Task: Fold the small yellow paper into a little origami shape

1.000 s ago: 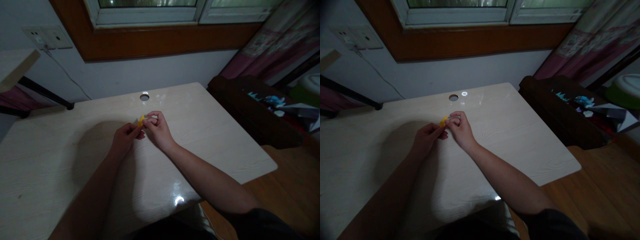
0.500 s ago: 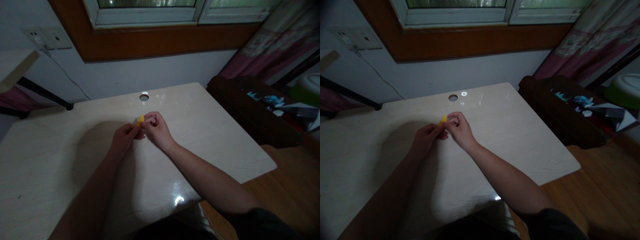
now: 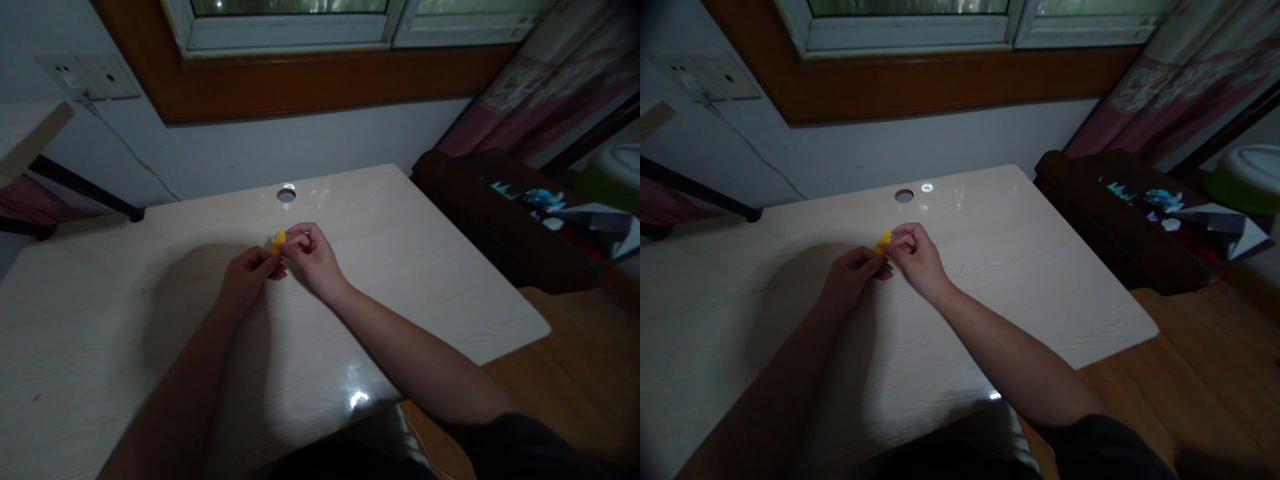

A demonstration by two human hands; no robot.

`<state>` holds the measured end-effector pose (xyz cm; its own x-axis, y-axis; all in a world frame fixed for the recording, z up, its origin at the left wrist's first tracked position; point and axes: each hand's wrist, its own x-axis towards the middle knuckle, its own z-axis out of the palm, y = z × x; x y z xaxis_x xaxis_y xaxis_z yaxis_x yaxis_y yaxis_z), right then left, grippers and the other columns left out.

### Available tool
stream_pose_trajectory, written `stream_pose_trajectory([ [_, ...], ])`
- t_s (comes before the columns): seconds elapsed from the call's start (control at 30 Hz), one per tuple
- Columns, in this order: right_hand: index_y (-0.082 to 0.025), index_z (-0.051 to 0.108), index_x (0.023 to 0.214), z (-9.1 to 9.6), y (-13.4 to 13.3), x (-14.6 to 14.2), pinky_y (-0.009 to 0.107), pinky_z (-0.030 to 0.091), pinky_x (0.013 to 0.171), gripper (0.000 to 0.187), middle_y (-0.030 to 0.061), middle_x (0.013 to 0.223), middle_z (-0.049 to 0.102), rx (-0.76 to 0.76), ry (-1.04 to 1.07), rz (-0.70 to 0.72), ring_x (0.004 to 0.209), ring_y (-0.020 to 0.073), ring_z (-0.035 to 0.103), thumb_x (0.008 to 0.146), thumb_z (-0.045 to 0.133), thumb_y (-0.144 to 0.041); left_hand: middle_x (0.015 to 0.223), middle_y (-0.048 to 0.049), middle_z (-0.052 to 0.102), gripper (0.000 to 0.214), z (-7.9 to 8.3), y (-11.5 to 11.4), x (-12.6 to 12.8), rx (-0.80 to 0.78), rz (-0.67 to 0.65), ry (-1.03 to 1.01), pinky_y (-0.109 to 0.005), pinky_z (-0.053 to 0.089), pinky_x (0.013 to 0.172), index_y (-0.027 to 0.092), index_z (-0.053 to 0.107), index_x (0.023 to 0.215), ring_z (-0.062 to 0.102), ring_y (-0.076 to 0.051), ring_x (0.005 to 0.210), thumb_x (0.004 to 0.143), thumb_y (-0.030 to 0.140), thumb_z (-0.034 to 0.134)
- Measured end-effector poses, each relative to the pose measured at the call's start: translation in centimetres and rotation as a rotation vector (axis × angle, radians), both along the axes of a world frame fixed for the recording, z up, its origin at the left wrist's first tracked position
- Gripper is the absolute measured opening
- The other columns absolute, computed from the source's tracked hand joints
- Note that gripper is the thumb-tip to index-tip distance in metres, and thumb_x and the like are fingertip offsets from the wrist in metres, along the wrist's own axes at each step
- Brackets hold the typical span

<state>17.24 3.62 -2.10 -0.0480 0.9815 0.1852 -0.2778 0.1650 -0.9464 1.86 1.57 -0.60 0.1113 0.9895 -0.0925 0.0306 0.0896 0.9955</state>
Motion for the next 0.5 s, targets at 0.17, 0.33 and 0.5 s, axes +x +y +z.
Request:
stream_pose_trajectory([
  [0.17, -0.026, 0.057, 0.097, 0.16, -0.01, -0.11, 0.028, 0.05, 0.072, 0.03, -0.005, 0.076, 0.067, -0.025, 0.045, -0.037, 0.071, 0.0121, 0.063, 0.074, 0.076, -0.03, 0.07, -0.0047, 0.073, 0.033, -0.02, 0.03, 0.04, 0.013, 0.017, 0.042, -0.029, 0.057, 0.068, 0.016, 0.065, 0.076, 0.069, -0.016, 0.064, 0.076, 0.048, 0.073],
  [0.33, -0.024, 0.057, 0.096, 0.15, 0.02, -0.13, 0.029, 0.05, 0.074, 0.03, -0.0049, 0.076, 0.067, -0.049, 0.062, -0.041, 0.071, 0.0119, 0.063, 0.074, 0.076, -0.03, 0.072, -0.0057, 0.073, 0.035, 0.08, -0.07, 0.16, 0.019, 0.018, 0.054, -0.029, 0.056, 0.068, 0.016, 0.066, 0.077, 0.069, -0.017, 0.064, 0.077, 0.05, 0.072],
  [0.5, -0.024, 0.056, 0.096, 0.2, 0.07, -0.09, 0.03, 0.05, 0.075, 0.031, -0.0058, 0.073, 0.068, -0.066, 0.081, -0.048, 0.07, 0.012, 0.063, 0.073, 0.077, -0.029, 0.072, -0.0054, 0.074, 0.034, 0.51, -0.28, 0.38, 0.018, 0.032, 0.051, -0.029, 0.057, 0.067, 0.016, 0.066, 0.078, 0.07, -0.017, 0.064, 0.078, 0.049, 0.071],
])
